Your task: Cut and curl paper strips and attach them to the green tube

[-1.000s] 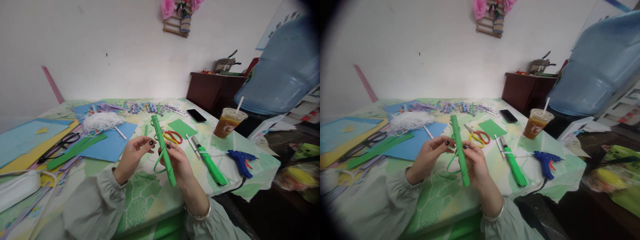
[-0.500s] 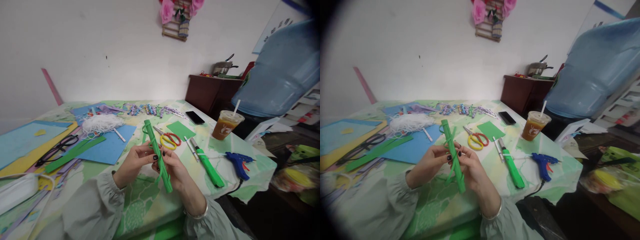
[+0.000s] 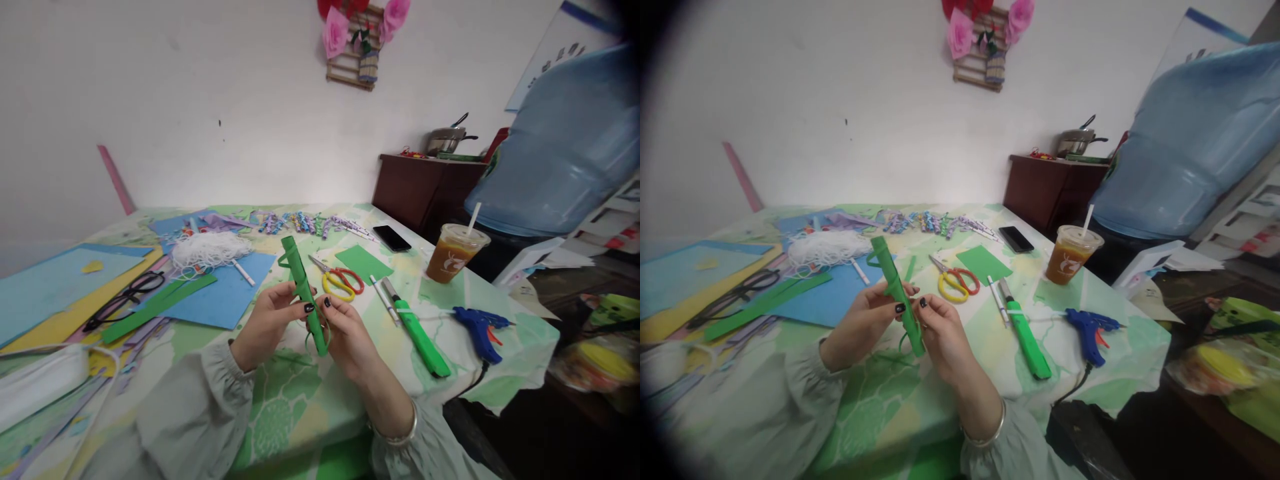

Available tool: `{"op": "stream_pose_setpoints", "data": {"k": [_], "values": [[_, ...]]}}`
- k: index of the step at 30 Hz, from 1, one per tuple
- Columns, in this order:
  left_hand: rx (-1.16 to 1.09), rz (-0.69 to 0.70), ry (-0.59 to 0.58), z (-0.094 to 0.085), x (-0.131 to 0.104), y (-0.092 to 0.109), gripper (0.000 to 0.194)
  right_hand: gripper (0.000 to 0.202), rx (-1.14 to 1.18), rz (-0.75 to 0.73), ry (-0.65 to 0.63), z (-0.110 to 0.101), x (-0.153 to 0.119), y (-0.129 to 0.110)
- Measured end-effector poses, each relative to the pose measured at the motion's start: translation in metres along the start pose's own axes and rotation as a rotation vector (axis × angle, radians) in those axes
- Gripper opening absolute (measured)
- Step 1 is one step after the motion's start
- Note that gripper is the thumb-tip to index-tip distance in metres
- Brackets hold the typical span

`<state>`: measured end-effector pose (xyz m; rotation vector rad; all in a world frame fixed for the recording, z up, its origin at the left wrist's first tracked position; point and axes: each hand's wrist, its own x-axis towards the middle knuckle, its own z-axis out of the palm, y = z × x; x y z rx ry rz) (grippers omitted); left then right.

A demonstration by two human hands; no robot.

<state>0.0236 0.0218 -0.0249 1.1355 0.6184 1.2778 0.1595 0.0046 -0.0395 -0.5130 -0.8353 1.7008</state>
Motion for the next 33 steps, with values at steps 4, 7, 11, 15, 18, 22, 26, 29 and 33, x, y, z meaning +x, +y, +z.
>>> {"op": "stream_pose_setpoints", "data": {"k": [4, 7, 11, 15, 18, 22, 26, 29, 33], "values": [[-0.046, -0.007, 0.033, -0.001, 0.001, 0.001, 0.019, 0.019, -0.049, 0.011, -0.063, -0.002, -0.003, -0.001], [-0.049, 0.026, 0.068, -0.001, 0.002, 0.003, 0.016, 0.023, -0.039, 0.050, -0.085, -0.004, -0.005, -0.001], [0.006, 0.005, 0.050, -0.002, 0.004, 0.003, 0.017, 0.032, -0.050, 0.140, -0.049, -0.007, -0.003, 0.002], [0.093, 0.017, 0.123, -0.004, 0.006, 0.002, 0.022, 0.022, -0.042, 0.138, -0.030, -0.011, -0.001, 0.003], [0.152, 0.042, 0.171, -0.008, 0.008, 0.001, 0.025, 0.020, -0.014, 0.093, 0.009, -0.010, -0.002, 0.002], [0.200, 0.081, 0.194, -0.011, 0.010, 0.001, 0.025, 0.022, -0.060, 0.021, 0.089, -0.009, -0.002, 0.002], [0.218, 0.101, 0.267, -0.007, 0.010, 0.003, 0.027, 0.019, -0.200, -0.146, 0.198, -0.012, 0.000, 0.005], [0.255, 0.132, 0.317, -0.006, 0.009, 0.003, 0.029, 0.019, -0.293, -0.243, 0.267, -0.014, 0.001, 0.005], [0.292, 0.179, 0.357, -0.009, 0.010, 0.001, 0.026, 0.019, -0.367, -0.264, 0.291, -0.014, 0.000, 0.004]]}}
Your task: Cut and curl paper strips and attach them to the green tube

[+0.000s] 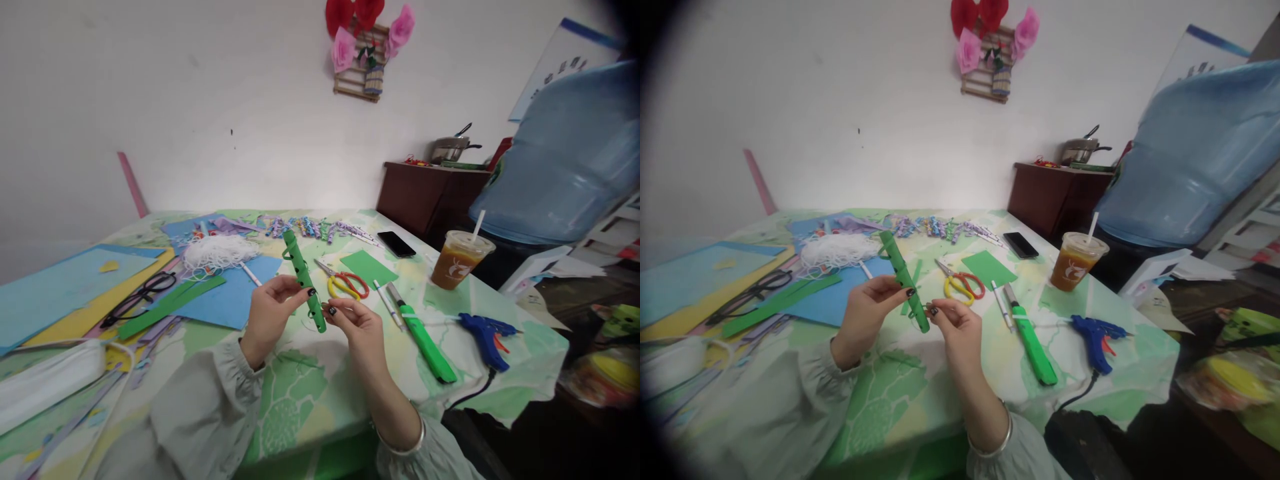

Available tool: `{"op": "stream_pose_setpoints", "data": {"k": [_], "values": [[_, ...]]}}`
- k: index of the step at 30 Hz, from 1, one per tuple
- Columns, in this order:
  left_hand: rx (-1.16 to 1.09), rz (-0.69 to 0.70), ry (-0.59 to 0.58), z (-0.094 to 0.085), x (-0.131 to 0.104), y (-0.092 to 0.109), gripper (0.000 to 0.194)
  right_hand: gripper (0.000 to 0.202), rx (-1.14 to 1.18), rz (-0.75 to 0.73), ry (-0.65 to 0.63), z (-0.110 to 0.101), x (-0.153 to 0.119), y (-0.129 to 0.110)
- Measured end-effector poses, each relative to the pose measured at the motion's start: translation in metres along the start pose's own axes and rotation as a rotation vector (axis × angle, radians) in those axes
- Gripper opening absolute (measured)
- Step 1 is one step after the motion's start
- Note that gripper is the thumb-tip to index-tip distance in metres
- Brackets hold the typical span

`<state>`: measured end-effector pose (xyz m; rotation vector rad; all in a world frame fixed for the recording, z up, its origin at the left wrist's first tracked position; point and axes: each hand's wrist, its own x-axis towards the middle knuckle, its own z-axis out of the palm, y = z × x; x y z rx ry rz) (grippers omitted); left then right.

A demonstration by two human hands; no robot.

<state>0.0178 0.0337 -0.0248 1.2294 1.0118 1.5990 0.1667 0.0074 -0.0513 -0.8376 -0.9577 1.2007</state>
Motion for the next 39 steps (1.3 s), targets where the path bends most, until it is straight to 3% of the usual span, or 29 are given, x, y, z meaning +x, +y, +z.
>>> {"op": "stream_pose_setpoints", "data": {"k": [9, 19, 25, 30, 35, 39], "values": [[0.086, -0.003, 0.054, 0.000, 0.000, -0.001, 0.028, 0.014, -0.103, -0.056, 0.040, 0.001, -0.002, -0.002], [0.133, 0.002, 0.111, 0.000, -0.002, 0.002, 0.028, 0.008, -0.239, -0.072, -0.043, 0.005, -0.003, 0.001], [0.072, -0.022, 0.080, 0.001, -0.002, 0.001, 0.030, 0.012, -0.226, -0.119, -0.028, 0.003, -0.002, 0.001], [0.036, -0.046, 0.031, 0.004, -0.004, 0.003, 0.027, 0.018, -0.186, -0.103, 0.069, -0.002, 0.005, 0.004], [0.001, -0.036, -0.044, 0.005, -0.005, 0.001, 0.025, 0.020, -0.147, 0.022, -0.075, 0.000, 0.009, 0.010], [0.022, -0.042, -0.050, 0.005, -0.005, 0.001, 0.025, 0.012, -0.131, 0.019, -0.083, 0.003, 0.008, 0.008]]}}
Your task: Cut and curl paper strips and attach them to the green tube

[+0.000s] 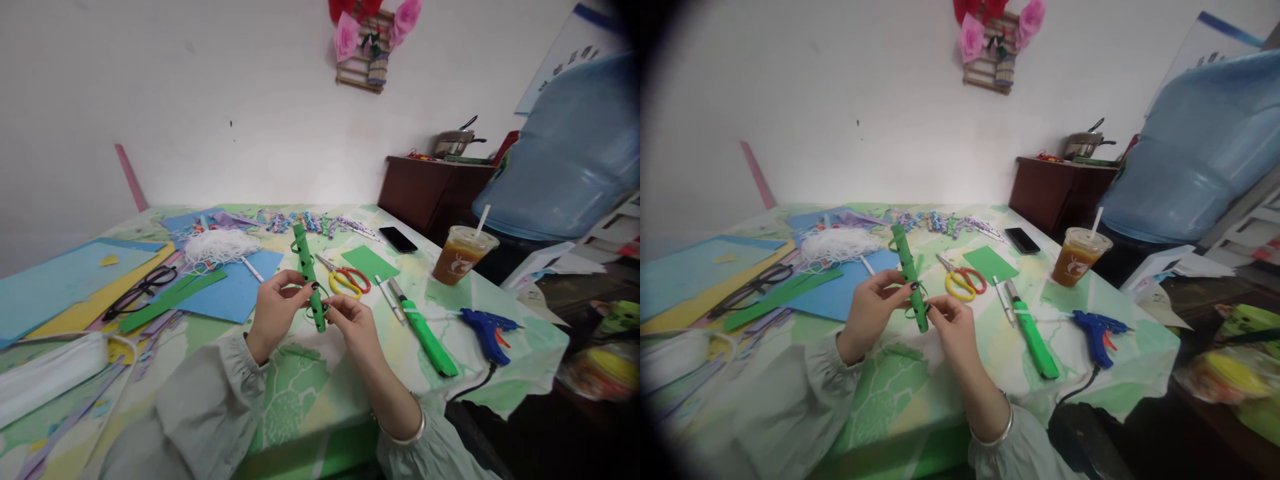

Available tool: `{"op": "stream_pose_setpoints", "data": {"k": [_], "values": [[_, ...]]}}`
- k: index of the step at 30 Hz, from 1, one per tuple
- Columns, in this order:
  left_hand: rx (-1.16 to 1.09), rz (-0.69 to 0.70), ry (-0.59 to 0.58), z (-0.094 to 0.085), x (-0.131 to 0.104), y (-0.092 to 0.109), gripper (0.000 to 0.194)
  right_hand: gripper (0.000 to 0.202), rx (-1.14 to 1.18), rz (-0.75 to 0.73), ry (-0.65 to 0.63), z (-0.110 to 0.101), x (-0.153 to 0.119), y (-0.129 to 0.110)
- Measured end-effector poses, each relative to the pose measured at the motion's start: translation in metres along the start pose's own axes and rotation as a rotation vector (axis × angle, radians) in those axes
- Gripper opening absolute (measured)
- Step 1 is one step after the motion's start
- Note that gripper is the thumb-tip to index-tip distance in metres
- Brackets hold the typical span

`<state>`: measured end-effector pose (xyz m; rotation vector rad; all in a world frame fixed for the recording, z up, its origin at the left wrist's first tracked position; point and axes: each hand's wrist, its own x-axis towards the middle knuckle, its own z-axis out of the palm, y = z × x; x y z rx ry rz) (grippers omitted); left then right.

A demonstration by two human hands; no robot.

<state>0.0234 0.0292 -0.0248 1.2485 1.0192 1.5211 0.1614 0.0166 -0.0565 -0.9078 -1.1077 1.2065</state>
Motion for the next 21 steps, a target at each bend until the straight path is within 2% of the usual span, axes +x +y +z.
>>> {"op": "stream_pose_setpoints", "data": {"k": [4, 8, 15, 18, 21], "values": [[0.043, 0.011, 0.016, -0.001, 0.000, -0.001, 0.026, 0.011, 0.035, -0.001, 0.038, -0.001, 0.000, -0.002], [0.066, 0.015, 0.089, -0.002, 0.002, -0.001, 0.030, 0.016, 0.106, 0.021, 0.074, -0.003, -0.002, -0.003], [0.066, 0.029, 0.183, -0.004, 0.003, 0.000, 0.034, 0.039, 0.180, 0.168, -0.079, -0.001, -0.009, -0.009], [0.087, 0.068, 0.209, -0.005, 0.004, -0.001, 0.034, 0.042, 0.118, 0.124, -0.111, 0.002, -0.010, -0.010], [0.075, 0.050, 0.210, -0.006, 0.005, -0.002, 0.036, 0.046, 0.071, 0.073, -0.152, 0.005, -0.012, -0.010]]}}
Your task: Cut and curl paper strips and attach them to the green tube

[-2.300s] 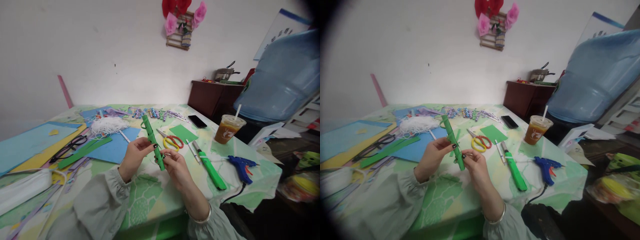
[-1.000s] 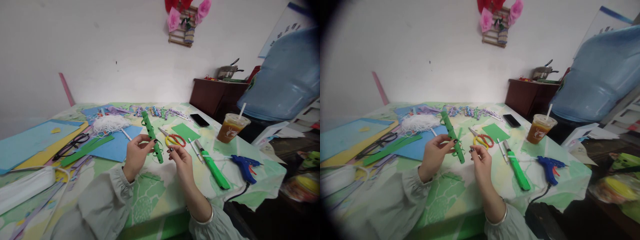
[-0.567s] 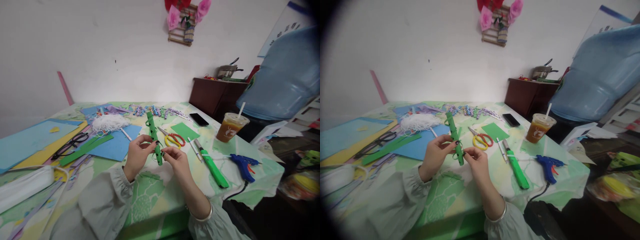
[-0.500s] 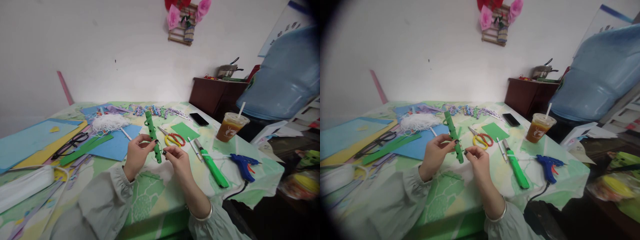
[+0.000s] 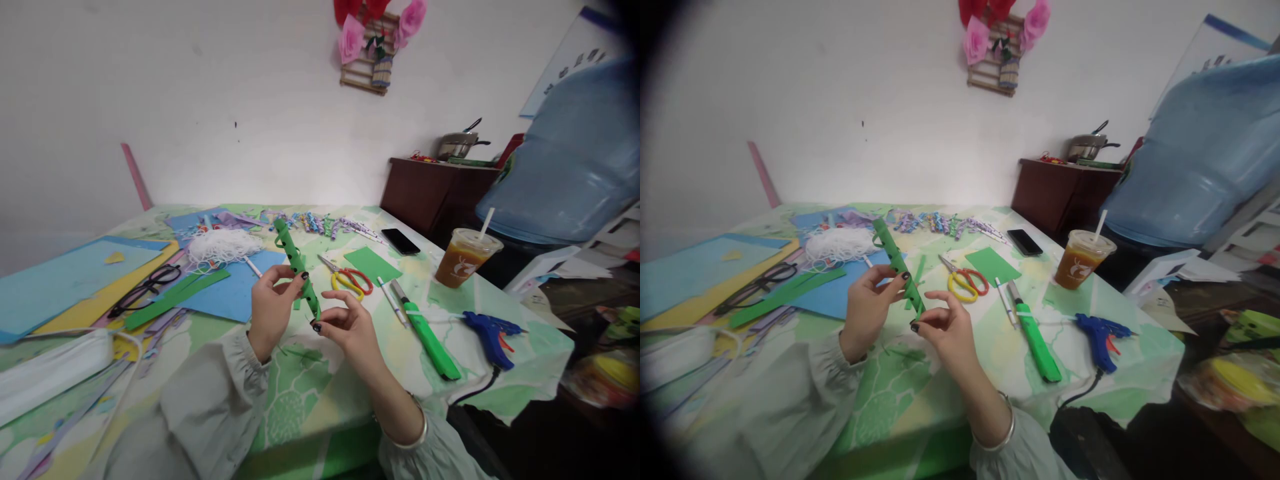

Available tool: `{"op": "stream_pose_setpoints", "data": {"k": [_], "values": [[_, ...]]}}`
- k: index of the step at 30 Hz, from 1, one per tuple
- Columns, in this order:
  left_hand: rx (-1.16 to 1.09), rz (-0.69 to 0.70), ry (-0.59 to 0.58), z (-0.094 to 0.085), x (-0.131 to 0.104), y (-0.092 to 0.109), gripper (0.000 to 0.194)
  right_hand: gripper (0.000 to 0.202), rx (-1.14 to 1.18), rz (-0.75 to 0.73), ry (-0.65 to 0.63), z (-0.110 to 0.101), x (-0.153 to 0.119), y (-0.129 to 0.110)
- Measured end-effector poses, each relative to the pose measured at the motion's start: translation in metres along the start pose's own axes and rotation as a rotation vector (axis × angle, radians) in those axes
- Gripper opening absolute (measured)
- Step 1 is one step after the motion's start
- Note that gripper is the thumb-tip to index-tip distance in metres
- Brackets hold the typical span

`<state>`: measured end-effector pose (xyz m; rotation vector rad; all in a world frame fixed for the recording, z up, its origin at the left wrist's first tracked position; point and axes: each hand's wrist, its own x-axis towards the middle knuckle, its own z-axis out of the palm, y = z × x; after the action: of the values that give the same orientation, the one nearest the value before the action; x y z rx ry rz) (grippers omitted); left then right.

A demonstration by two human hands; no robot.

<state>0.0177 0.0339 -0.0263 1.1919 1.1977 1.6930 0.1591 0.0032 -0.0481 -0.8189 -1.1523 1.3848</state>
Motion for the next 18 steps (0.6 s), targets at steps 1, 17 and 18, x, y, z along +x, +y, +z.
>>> {"op": "stream_pose_setpoints", "data": {"k": [1, 17, 18], "values": [[-0.009, -0.012, -0.003, 0.000, 0.000, 0.000, 0.036, 0.048, -0.006, -0.004, -0.006, 0.001, 0.000, 0.000], [-0.019, 0.008, -0.020, 0.006, -0.008, 0.003, 0.030, 0.034, -0.282, -0.004, 0.108, 0.003, 0.004, 0.013], [-0.010, 0.014, -0.023, 0.006, -0.009, 0.004, 0.030, 0.030, -0.297, 0.000, 0.106, 0.003, 0.005, 0.013]]}}
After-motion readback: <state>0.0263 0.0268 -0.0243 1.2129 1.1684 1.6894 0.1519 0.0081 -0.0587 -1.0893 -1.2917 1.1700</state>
